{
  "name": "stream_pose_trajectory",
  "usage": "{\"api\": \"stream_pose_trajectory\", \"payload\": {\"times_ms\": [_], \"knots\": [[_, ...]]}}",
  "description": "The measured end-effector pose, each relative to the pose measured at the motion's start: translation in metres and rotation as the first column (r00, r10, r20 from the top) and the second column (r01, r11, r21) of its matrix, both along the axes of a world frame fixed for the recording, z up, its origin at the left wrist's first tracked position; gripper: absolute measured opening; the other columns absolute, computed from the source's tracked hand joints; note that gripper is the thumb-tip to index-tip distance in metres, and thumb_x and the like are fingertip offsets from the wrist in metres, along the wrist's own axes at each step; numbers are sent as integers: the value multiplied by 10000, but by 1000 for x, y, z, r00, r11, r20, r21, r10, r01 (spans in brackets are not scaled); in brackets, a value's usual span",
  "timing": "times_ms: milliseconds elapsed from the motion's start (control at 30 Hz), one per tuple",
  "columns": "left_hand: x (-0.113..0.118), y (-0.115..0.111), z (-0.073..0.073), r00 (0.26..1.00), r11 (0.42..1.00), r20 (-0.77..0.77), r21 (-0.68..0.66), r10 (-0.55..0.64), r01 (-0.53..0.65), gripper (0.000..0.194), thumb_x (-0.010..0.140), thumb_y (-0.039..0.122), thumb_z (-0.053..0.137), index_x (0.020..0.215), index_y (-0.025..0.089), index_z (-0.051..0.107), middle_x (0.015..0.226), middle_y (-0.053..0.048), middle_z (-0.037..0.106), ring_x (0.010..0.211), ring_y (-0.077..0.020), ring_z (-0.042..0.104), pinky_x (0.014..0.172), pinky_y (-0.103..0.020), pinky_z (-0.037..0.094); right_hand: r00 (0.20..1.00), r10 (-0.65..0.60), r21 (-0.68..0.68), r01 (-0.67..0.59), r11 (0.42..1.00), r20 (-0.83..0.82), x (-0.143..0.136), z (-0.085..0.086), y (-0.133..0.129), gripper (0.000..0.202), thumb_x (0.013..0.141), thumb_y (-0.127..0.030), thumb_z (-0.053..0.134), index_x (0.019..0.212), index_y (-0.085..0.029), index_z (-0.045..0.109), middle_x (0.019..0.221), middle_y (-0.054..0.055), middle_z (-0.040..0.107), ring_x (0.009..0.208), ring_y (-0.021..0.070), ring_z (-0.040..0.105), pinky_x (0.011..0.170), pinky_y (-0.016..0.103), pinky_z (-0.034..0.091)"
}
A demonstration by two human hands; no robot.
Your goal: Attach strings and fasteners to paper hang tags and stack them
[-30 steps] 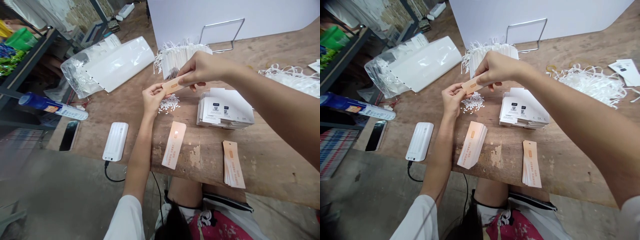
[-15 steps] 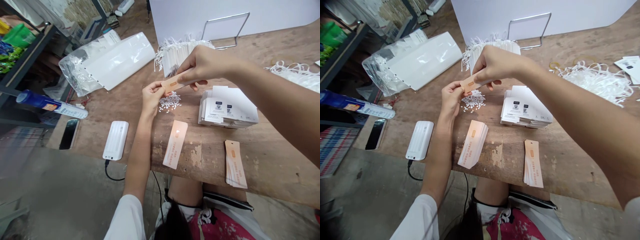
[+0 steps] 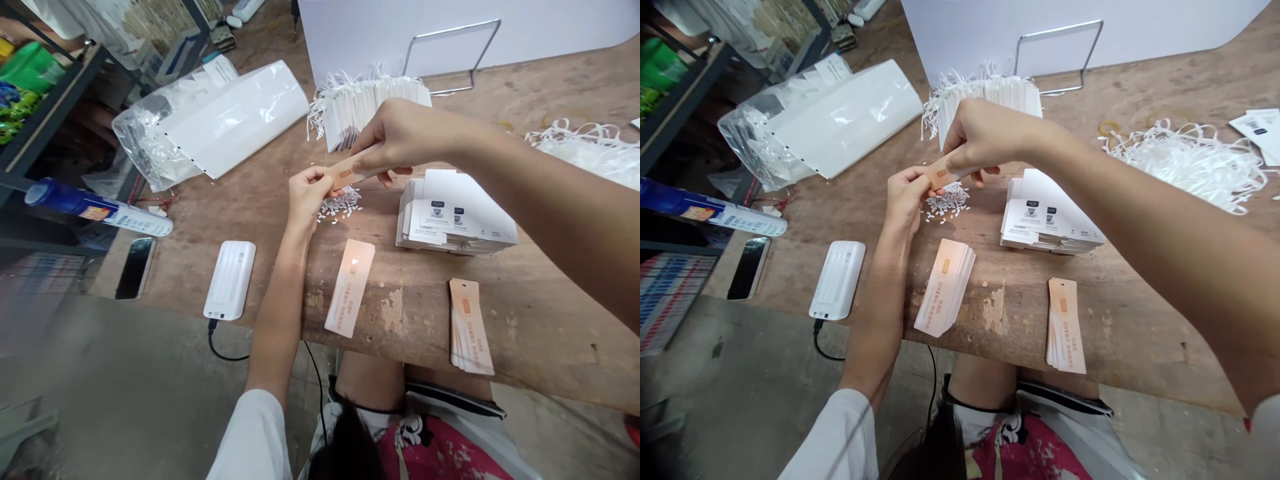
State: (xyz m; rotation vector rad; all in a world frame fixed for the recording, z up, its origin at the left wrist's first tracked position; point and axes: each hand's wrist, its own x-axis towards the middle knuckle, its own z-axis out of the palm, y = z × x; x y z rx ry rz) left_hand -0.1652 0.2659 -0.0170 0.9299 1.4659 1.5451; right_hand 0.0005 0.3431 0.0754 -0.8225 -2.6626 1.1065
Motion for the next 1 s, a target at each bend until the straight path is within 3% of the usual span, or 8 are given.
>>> {"api": "stream_pose_trajectory", "payload": {"times_ms": [167,300,433,733,1000], "knots": [[-7,-4,0,983,990,114,40,-142,138,144,697,37,561,629,141,633,594,38,649,528,-77,662,558,-148,548,998,46,17,-46,999,37,3,-1,6,177,824,-162,606,916,-124,752,464,-68,583,346,23,445,392,165,329],[-15,-6,0,942,969,228,57,-246,239,79,745,100,605,766,130,675,748,-3,720,704,-134,733,640,-160,581,1000,19,-12,-19,1000,11,11,1,7,172,846,-163,592,907,-134,751,454,-63,566,356,20,441,382,161,342],[-16,-7,-1,926,965,273,34,-260,261,73,790,161,640,852,134,669,869,-29,749,836,-169,742,675,-146,588,1000,-14,-34,14,999,-5,17,3,3,188,859,-162,580,930,-149,753,457,-56,552,372,26,427,384,170,347],[-18,-7,-5,889,951,337,86,-309,298,88,826,209,681,897,161,666,951,-20,743,907,-159,732,610,-73,556,999,-34,-99,30,995,-40,20,9,-2,196,866,-163,573,947,-158,751,476,-47,549,374,23,401,361,178,284],[-19,-8,-10,879,937,328,68,-345,343,205,775,270,746,944,197,656,985,-17,706,943,-161,712,605,-113,547,998,-44,-166,35,986,-48,22,9,-8,196,879,-164,564,971,-142,735,487,-48,538,386,30,398,353,184,267]]}}
